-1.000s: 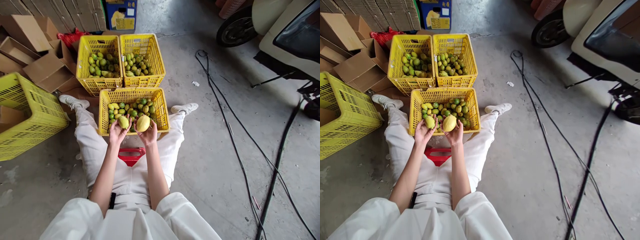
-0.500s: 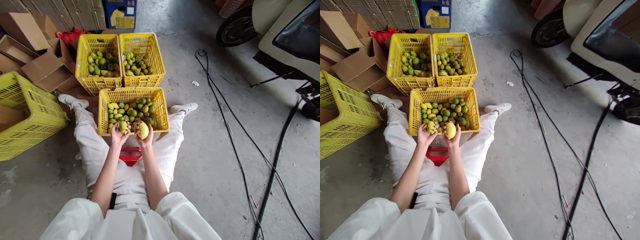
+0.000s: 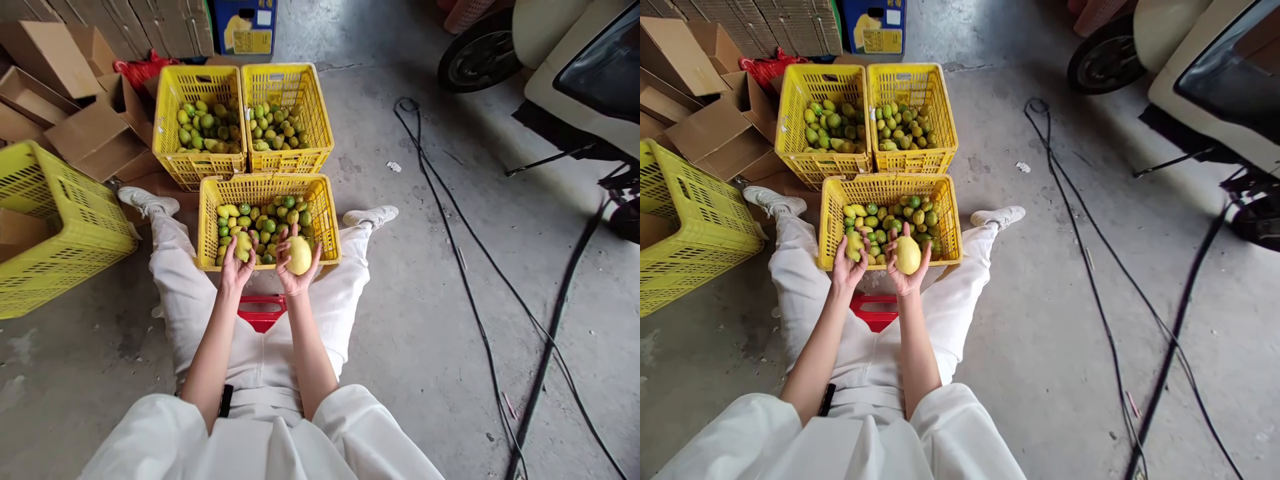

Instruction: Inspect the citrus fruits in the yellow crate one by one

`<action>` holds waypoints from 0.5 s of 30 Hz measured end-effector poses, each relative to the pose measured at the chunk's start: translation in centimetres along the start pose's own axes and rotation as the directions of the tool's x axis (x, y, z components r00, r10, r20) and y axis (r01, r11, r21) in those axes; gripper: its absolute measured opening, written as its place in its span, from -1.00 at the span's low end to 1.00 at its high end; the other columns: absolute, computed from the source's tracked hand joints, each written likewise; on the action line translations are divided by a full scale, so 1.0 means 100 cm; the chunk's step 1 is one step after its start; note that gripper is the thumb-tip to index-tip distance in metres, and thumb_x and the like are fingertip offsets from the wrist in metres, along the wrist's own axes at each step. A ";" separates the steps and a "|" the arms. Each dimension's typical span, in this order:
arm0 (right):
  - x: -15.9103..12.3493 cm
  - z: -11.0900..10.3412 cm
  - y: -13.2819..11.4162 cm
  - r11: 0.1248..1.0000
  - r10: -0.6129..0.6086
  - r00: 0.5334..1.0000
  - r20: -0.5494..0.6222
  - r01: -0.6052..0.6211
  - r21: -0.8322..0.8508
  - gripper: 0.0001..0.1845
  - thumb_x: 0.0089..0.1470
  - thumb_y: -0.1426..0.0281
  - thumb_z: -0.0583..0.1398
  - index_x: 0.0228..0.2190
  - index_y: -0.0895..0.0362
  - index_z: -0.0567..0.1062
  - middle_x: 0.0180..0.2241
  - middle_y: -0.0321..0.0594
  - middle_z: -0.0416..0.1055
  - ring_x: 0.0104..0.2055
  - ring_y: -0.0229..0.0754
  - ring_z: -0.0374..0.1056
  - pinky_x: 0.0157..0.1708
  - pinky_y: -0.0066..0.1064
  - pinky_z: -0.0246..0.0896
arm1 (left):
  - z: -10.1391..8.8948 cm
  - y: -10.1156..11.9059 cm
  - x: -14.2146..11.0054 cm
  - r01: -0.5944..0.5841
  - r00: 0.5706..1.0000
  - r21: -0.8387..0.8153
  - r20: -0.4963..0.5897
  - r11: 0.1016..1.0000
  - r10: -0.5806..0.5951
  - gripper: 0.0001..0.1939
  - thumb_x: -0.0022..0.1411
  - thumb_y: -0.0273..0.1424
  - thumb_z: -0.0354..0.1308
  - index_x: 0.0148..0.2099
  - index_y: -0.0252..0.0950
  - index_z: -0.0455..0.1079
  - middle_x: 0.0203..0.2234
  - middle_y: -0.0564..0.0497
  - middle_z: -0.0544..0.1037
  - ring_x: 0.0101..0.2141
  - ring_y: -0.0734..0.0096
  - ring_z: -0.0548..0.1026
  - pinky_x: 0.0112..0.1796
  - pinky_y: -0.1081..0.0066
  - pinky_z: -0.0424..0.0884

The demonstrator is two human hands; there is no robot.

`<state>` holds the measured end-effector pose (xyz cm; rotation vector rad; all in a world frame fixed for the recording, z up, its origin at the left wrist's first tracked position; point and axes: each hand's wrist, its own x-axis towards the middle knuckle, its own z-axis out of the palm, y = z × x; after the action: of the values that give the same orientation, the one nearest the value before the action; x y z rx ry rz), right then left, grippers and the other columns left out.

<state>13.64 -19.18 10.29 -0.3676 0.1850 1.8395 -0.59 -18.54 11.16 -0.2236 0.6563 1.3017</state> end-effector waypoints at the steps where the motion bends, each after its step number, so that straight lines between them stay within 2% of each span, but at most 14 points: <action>1: 0.002 -0.008 0.003 0.999 0.042 0.999 -0.011 -0.041 0.035 -0.53 0.16 0.04 0.08 0.02 -0.05 0.45 -0.14 -0.21 0.51 -0.33 -0.32 0.40 -0.59 -0.63 0.34 | -0.004 -0.002 0.002 0.006 1.000 -0.021 -0.014 1.000 -0.006 -0.62 0.50 -0.34 -0.18 0.09 -0.22 0.43 -0.24 -0.04 0.57 -0.29 0.58 0.56 -0.41 0.71 0.48; 4: 0.011 -0.027 0.010 0.995 0.101 0.990 -0.100 -0.099 0.034 -0.61 0.15 0.18 0.10 -0.02 0.02 0.45 -0.28 -0.23 0.50 -0.43 -0.31 0.35 -0.68 -0.65 0.21 | -0.014 -0.007 0.006 0.016 0.998 -0.053 -0.053 0.998 -0.019 -0.66 0.48 -0.31 -0.11 0.07 -0.24 0.44 -0.29 -0.03 0.54 -0.38 0.62 0.51 -0.45 0.72 0.44; 8: 0.015 -0.025 0.010 0.994 0.070 0.979 -0.190 -0.085 -0.074 -0.60 0.14 0.31 0.08 0.02 0.01 0.43 -0.23 -0.22 0.53 -0.30 -0.22 0.44 -0.52 -0.50 0.38 | -0.013 -0.004 0.006 0.021 0.998 -0.059 -0.053 0.998 -0.024 -0.60 0.45 -0.35 -0.17 0.12 -0.29 0.42 -0.23 -0.12 0.55 -0.32 0.49 0.54 -0.35 0.54 0.54; 12: 0.008 -0.004 0.005 0.993 -0.079 0.992 -0.103 0.070 -0.092 -0.58 0.13 0.22 0.15 0.04 -0.09 0.43 -0.11 -0.27 0.54 -0.10 -0.22 0.47 -0.27 -0.41 0.49 | -0.001 0.004 0.001 -0.067 0.998 -0.065 0.009 0.996 0.067 -0.60 0.44 -0.39 -0.19 0.11 -0.31 0.40 -0.18 -0.14 0.56 -0.15 0.38 0.56 -0.16 0.40 0.56; 15: 0.004 0.007 0.002 0.979 -0.173 0.984 -0.050 0.167 -0.115 -0.53 0.07 0.13 0.23 0.02 -0.06 0.46 -0.07 -0.25 0.51 0.04 -0.25 0.42 -0.05 -0.41 0.47 | 0.007 0.008 -0.004 -0.082 0.995 -0.019 0.055 0.996 0.083 -0.67 0.44 -0.35 -0.13 0.05 -0.28 0.41 -0.17 -0.11 0.54 -0.18 0.45 0.54 -0.18 0.50 0.53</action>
<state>13.22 -18.67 10.75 -0.5012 0.0901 1.6747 -1.13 -18.33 12.12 -0.1746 0.6133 1.3886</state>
